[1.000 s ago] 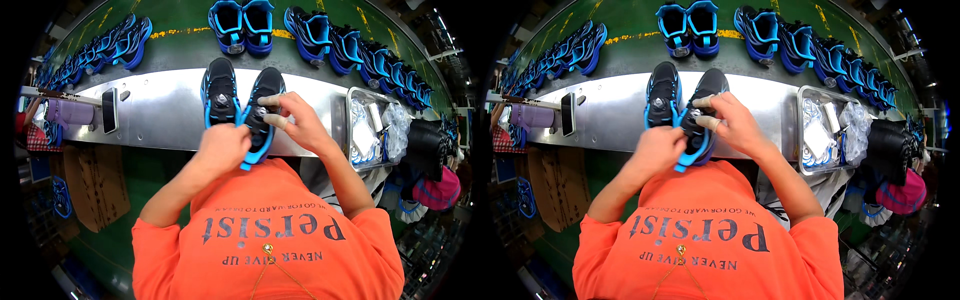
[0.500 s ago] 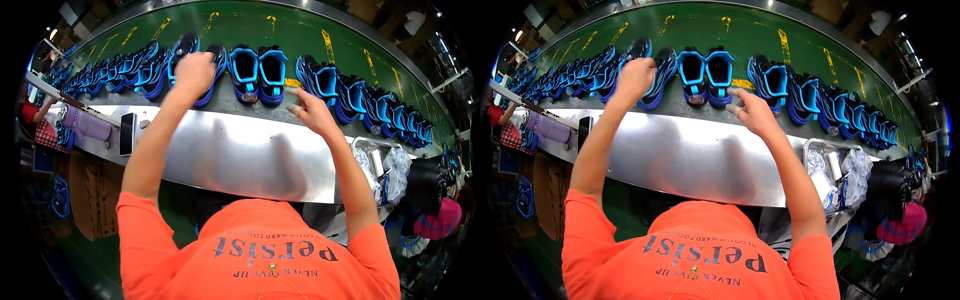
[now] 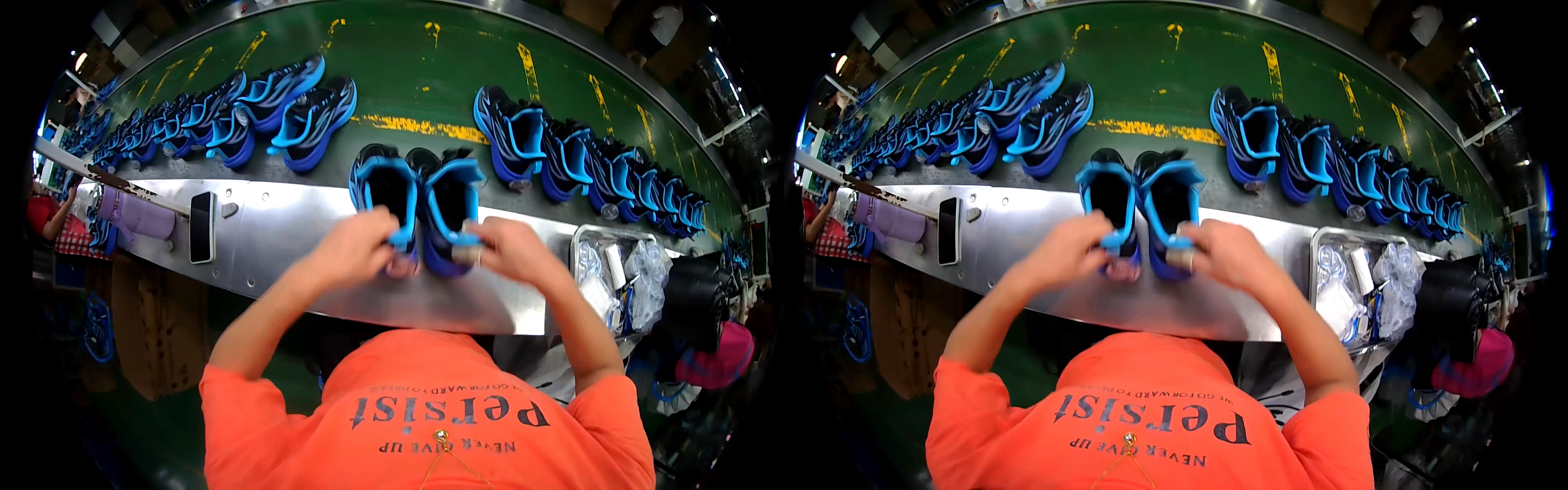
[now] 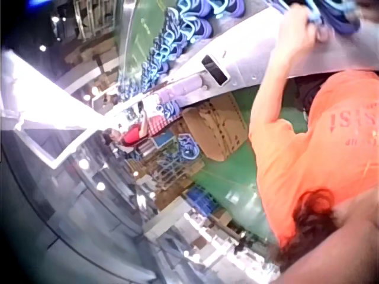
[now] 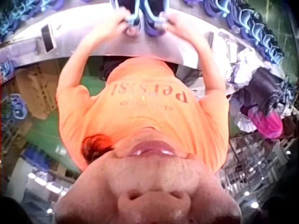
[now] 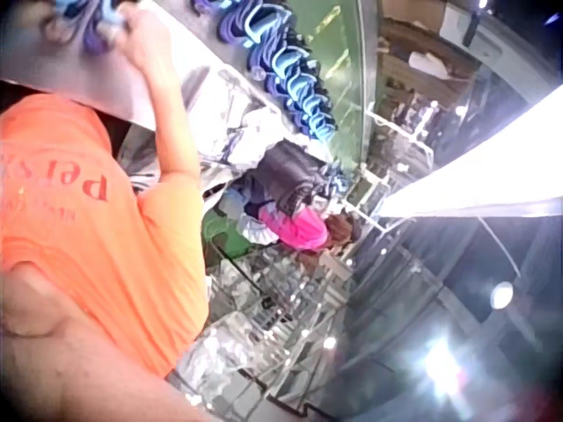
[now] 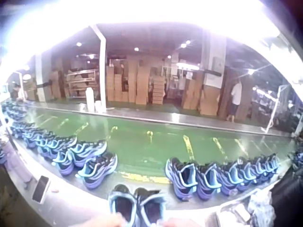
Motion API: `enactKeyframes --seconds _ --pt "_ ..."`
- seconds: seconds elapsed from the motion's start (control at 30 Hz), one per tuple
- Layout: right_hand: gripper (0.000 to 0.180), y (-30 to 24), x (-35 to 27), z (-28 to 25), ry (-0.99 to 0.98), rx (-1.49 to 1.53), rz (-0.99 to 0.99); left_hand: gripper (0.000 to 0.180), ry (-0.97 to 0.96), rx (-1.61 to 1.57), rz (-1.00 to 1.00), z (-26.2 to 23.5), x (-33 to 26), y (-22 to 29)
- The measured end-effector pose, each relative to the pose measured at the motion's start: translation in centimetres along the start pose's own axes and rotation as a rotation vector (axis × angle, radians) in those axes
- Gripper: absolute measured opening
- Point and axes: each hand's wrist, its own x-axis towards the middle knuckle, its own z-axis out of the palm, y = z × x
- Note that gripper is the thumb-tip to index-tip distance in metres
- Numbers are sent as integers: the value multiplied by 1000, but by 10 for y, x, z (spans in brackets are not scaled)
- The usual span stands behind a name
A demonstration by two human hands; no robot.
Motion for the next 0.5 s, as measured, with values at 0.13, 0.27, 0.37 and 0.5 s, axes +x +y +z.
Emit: enactKeyframes --seconds 0.13,0.27,0.37,0.5 --pt "33 -43 -76 46 -93 -20 10 19 -60 -34 -68 45 -74 49" --pt "38 -59 -91 37 -80 206 23 37 -10 -347 -332 17 -91 75" --pt "57 -66 -64 -1 316 83 -60 39 320 -21 -248 5 -76 74" --pt "63 -38 -19 30 369 -187 -100 46 523 303 -60 17 -24 44"
